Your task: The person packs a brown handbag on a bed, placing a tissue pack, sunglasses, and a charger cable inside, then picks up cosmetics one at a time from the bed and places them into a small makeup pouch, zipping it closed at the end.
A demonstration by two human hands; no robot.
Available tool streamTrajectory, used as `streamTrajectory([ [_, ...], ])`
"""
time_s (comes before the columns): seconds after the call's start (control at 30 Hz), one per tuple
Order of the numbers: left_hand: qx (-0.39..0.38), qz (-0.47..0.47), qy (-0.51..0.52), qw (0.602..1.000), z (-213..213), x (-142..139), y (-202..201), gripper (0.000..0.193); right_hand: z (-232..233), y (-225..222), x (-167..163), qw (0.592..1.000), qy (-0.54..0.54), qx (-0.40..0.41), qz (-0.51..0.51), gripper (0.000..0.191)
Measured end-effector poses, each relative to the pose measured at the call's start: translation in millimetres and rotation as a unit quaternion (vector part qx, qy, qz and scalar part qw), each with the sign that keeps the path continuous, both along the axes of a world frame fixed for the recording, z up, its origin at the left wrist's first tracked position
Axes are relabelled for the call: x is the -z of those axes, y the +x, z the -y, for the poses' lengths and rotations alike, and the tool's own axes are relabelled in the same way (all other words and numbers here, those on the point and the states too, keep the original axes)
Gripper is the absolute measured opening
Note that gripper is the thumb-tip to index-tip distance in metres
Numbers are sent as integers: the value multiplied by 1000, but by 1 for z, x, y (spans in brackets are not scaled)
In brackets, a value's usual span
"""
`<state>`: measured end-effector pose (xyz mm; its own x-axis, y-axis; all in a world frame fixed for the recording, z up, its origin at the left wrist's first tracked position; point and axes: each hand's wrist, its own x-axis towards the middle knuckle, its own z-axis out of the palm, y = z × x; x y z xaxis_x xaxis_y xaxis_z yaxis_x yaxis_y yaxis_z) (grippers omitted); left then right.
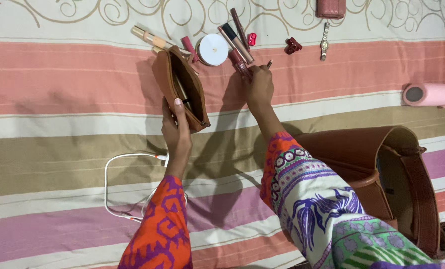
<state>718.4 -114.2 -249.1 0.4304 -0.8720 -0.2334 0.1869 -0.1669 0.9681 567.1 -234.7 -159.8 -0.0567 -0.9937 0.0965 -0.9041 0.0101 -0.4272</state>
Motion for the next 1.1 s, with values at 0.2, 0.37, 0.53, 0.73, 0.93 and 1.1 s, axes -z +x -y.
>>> streamTrajectory([
  [0.2,4,-13,-6,1000,2,4,1,76,-5,-1,7,999,-7,12,46,18],
  [0.37,2,-24,-7,1000,2,6,0,77,-5,5,7,993,-46,10,105,17],
  [0.53,7,-4,9,1000,4,2,1,78,-4,16,-4,985,-79,-8,155,24],
  [0.73,3,-17,-13,1000,2,-2,2,78,-6,37,-17,973,-112,-44,199,24],
  [0.93,-3,-8,-8,1000,4,1,4,76,-16,53,-19,972,-71,-63,213,22],
  [1.1,-9,-33,-33,999,3,0,5,76,-30,61,-14,966,-85,-116,217,19],
])
